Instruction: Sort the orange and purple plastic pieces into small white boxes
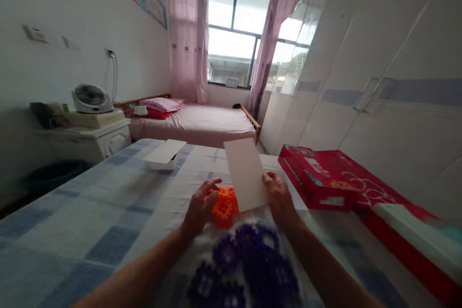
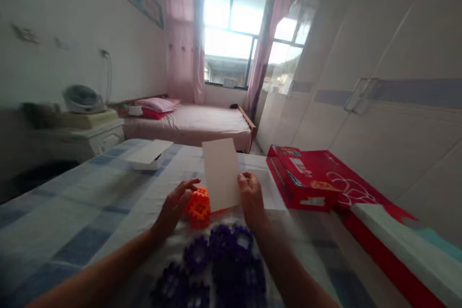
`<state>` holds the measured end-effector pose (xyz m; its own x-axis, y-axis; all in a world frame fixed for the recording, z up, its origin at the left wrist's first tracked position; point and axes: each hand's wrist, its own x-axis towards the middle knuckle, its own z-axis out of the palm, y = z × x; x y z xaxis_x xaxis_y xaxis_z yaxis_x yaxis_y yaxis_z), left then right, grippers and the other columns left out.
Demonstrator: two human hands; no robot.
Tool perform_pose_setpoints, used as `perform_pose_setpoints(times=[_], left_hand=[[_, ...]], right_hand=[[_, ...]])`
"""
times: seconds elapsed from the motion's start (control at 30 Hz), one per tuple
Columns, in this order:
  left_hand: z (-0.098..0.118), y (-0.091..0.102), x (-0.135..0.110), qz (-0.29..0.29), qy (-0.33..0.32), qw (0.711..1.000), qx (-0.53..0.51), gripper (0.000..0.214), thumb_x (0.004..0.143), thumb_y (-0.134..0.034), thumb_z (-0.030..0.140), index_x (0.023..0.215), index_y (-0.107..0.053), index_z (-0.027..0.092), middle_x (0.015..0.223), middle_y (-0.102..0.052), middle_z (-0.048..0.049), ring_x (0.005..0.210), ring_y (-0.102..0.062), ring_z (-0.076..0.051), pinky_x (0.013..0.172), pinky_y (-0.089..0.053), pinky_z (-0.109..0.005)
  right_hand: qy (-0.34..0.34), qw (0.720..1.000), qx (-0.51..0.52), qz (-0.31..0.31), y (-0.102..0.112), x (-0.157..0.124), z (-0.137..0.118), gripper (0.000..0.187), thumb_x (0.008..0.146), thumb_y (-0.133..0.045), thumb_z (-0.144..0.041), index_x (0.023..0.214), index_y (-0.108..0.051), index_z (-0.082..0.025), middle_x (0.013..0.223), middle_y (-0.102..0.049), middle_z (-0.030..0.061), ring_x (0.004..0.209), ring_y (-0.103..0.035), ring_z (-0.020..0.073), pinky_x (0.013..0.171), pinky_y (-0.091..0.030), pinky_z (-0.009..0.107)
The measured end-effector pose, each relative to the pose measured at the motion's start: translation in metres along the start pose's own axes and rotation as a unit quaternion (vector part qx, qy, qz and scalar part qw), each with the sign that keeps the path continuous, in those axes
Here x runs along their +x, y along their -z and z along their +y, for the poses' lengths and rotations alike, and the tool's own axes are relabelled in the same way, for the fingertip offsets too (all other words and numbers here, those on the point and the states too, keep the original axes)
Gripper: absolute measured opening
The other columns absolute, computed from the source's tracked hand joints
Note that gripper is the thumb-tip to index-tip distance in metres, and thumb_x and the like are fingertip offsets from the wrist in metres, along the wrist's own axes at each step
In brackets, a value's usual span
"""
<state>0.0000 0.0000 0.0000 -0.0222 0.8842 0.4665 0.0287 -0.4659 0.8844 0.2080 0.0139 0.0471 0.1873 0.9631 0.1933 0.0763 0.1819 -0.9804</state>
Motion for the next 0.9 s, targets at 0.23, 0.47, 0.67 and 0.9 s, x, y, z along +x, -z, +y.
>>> perform_pose_setpoints(times=[0.23, 0.47, 0.67, 0.9], left_hand=[[-0.009, 0.003, 0.005, 0.143, 0.162, 0.966, -0.140, 0.043, 0.071, -0.061, 0.050, 0.082, -0.064, 0.009, 0.062, -0.064, -0.0047, 0.056, -0.058, -0.017, 0.049, -0.045, -0.025], [-0.030, 0.028, 0.034, 0.346, 0.186, 0.874, -0.288, 0.024, 0.083, -0.047, 0.034, 0.086, -0.058, 0.012, 0.058, -0.061, 0.0002, 0.047, -0.057, -0.011, 0.046, -0.045, -0.020], [-0.045, 0.028, 0.035, 0.232, 0.200, 0.908, -0.286, 0.035, 0.086, -0.046, 0.044, 0.094, -0.058, 0.011, 0.080, -0.068, -0.0101, 0.075, -0.067, -0.019, 0.076, -0.052, -0.034], [-0.043, 0.015, 0.024, -0.028, 0.033, 0.985, 0.164, 0.044, 0.084, -0.044, 0.050, 0.107, -0.064, 0.018, 0.119, -0.060, -0.0088, 0.116, -0.050, -0.024, 0.104, -0.033, -0.042]], right_hand=[[0.120, 0.957, -0.223, -0.145, -0.048, -0.007, 0.008, 0.033, 0.085, -0.040, -0.041, 0.100, -0.057, -0.017, 0.097, -0.064, 0.0067, 0.089, -0.058, 0.0193, 0.078, -0.044, 0.032], [0.091, 0.823, -0.523, -0.203, -0.019, 0.013, 0.031, 0.078, 0.076, -0.050, -0.062, 0.139, -0.034, -0.020, 0.143, -0.033, 0.0138, 0.131, -0.028, 0.0307, 0.103, -0.023, 0.046], [0.128, 0.808, -0.521, -0.242, -0.018, 0.015, 0.049, 0.085, 0.064, -0.060, -0.066, 0.137, -0.038, -0.027, 0.139, -0.040, 0.0091, 0.126, -0.035, 0.0295, 0.101, -0.025, 0.044], [0.190, 0.827, -0.480, -0.221, -0.018, 0.014, 0.049, 0.045, 0.077, -0.055, -0.051, 0.116, -0.058, -0.029, 0.115, -0.057, 0.0052, 0.109, -0.047, 0.0234, 0.092, -0.030, 0.038]])
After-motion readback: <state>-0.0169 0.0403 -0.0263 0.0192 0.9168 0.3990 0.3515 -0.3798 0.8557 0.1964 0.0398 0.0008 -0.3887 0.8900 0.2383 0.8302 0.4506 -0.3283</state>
